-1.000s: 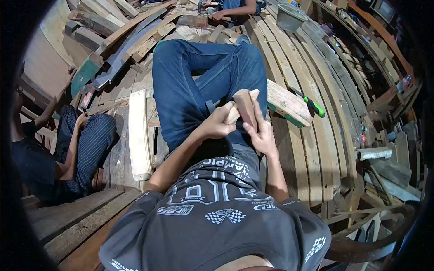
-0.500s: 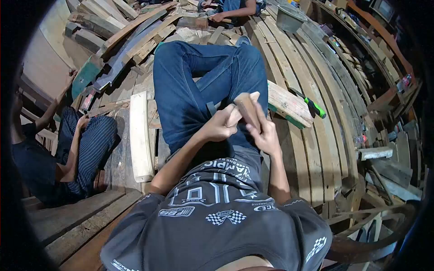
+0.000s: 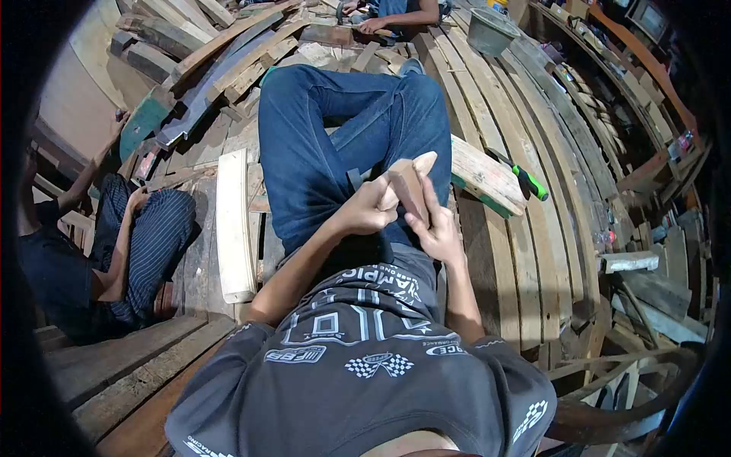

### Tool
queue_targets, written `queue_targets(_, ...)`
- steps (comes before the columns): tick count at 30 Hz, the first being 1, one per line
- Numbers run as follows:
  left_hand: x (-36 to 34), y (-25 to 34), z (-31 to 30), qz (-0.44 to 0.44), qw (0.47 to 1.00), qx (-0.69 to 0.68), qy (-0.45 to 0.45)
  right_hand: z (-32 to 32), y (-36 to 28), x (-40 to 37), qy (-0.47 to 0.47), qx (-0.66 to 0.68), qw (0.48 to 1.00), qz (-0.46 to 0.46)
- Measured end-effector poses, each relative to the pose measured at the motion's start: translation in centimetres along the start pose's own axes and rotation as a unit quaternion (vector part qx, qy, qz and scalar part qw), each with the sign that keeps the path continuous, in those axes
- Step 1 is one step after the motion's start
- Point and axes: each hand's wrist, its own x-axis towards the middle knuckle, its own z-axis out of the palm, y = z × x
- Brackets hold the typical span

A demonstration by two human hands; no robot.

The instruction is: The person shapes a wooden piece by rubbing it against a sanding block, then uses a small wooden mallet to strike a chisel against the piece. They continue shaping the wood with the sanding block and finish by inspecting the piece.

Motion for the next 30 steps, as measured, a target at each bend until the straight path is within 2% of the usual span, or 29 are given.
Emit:
queue_targets(1, -0.1, -0.1, 0.1, 0.007, 1.000, -0.016, 0.013, 0.0, 0.2, -0.1, -0.030, -0.017, 0.999, -0.019)
queue_targets(3, -0.1, 0.0, -0.1, 0.001, 1.000, 0.010, -0.021, -1.0, 0.2, 0.1, -0.054, -0.019, 0.998, 0.027)
queue_targets(4, 0.0, 0.3, -0.2, -0.017, 0.999, 0.024, -0.025, -1.2, 0.6, 0.2, -0.017, -0.035, 0.998, 0.047)
queue_targets(5, 0.1, 0.7, -0.2, -0.035, 0.998, 0.036, -0.028, -1.1, 0.7, 0.7, 0.064, -0.047, 0.997, -0.004)
queue_targets(7, 0.3, 1.5, -0.1, -0.067, 0.995, 0.059, -0.034, -0.7, 0.1, 0.9, 0.101, 0.019, 0.994, 0.028)
queue_targets(9, 0.3, 0.1, 0.3, 0.017, 0.999, 0.038, 0.001, -0.4, -0.6, 0.3, 0.036, 0.001, 0.999, 0.020)
queue_targets(10, 0.2, -0.4, 0.3, 0.054, 0.998, 0.026, 0.008, -0.1, 0.8, -0.4, -0.007, -0.031, 0.999, -0.014)
queue_targets(11, 0.1, -0.9, 0.3, 0.091, 0.996, 0.014, 0.014, 0.1, 1.2, -0.6, -0.041, 0.008, 0.999, 0.006)
queue_targets(12, -0.1, -0.3, 0.1, 0.038, 0.999, 0.019, 0.004, -0.4, 1.0, -0.4, -0.048, -0.017, 0.999, 0.017)
queue_targets(13, 0.0, -0.2, 0.1, 0.031, 0.999, 0.022, 0.004, -0.9, 0.9, -0.1, -0.055, -0.042, 0.997, 0.029)
queue_targets(14, 0.2, -0.2, 0.2, 0.023, 0.999, 0.023, 0.005, -1.1, 1.1, 0.0, -0.020, -0.049, 0.998, 0.026)
queue_targets(15, 0.3, -0.2, 0.4, 0.016, 1.000, 0.023, 0.006, -1.4, 0.2, 0.4, 0.005, 0.034, 0.997, 0.073)
queue_targets(16, 0.5, -0.4, 0.2, -0.032, 0.998, 0.045, -0.028, -1.1, 0.2, 0.4, 0.028, 0.014, 0.998, 0.058)
queue_targets(17, 0.4, -0.4, 0.3, -0.018, 1.000, 0.015, -0.012, -0.8, 0.3, 0.4, 0.050, -0.005, 0.998, 0.043)
queue_targets(18, 0.2, -0.2, 0.5, -0.004, 1.000, -0.014, 0.005, -0.6, 0.3, 0.2, 0.022, -0.010, 0.999, 0.036)
queue_targets(20, 0.3, 0.4, -0.4, -0.060, 0.996, 0.038, -0.055, -0.3, 0.5, -0.1, -0.035, -0.023, 0.999, 0.001)
queue_targets(21, 0.3, 0.4, -0.5, -0.046, 0.997, 0.023, -0.049, -0.3, 0.6, 0.1, -0.044, 0.003, 0.999, 0.005)
queue_targets(23, 0.2, 0.2, -0.2, -0.018, 0.999, -0.009, -0.035, -1.1, 0.4, 0.4, -0.051, -0.028, 0.998, 0.011)
queue_targets(24, 0.2, 0.3, 0.2, 0.004, 0.999, -0.033, 0.005, -1.4, -0.1, 0.7, -0.034, -0.019, 0.999, 0.019)
queue_targets(25, 0.2, 0.5, 0.2, -0.016, 1.000, -0.005, -0.005, -1.1, 0.8, 0.7, 0.014, -0.061, 0.998, -0.006)
queue_targets(27, 0.5, 1.1, 0.0, -0.055, 0.997, 0.049, -0.023, -1.5, 0.0, 0.9, 0.035, 0.028, 0.998, 0.054)
queue_targets(29, 0.4, 0.5, 0.3, -0.030, 0.999, 0.034, 0.003, -0.7, -0.1, 0.9, 0.066, -0.027, 0.997, -0.006)
queue_targets(30, 0.2, 0.6, 0.4, -0.019, 1.000, 0.011, 0.021, -0.7, -0.3, 0.7, 0.029, -0.036, 0.999, -0.006)
